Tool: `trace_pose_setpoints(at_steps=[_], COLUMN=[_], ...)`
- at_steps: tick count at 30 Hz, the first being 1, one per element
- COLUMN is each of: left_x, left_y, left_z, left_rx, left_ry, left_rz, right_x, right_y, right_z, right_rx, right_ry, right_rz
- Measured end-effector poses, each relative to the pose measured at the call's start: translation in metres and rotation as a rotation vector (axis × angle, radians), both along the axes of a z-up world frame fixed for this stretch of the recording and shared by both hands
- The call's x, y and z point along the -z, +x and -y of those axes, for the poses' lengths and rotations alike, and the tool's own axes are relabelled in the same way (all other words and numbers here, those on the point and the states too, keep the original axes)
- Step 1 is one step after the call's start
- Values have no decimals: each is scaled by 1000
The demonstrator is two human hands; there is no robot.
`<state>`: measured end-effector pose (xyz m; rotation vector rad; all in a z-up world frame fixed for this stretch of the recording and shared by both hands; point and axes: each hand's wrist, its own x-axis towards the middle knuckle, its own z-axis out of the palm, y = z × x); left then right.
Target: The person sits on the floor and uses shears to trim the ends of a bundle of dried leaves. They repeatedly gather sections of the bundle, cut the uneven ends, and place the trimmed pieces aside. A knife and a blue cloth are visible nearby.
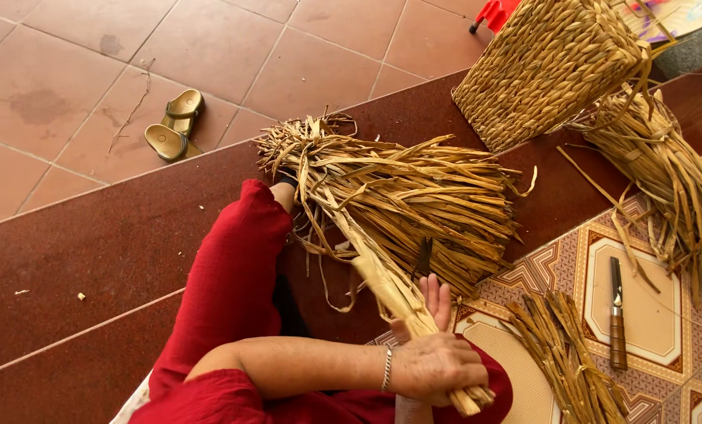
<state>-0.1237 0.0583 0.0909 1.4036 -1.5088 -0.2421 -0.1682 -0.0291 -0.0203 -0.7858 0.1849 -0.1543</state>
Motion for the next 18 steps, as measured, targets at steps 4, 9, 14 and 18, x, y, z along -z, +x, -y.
trace_pose_setpoints(at_steps=[4,9,14,18], left_x=[-21,-7,56,105], left_y=[4,11,63,89], left_z=[-9,-46,-85,-74], left_rx=[-158,-326,-697,-762], left_ry=[-161,-95,244,389], left_rz=[125,241,-214,-14], right_x=[-41,-57,-68,-80], right_y=[-5,4,12,5], right_z=[4,4,23,25], right_rx=[-10,398,641,704], right_ry=[408,313,145,162], right_rz=[184,-25,-30,-94])
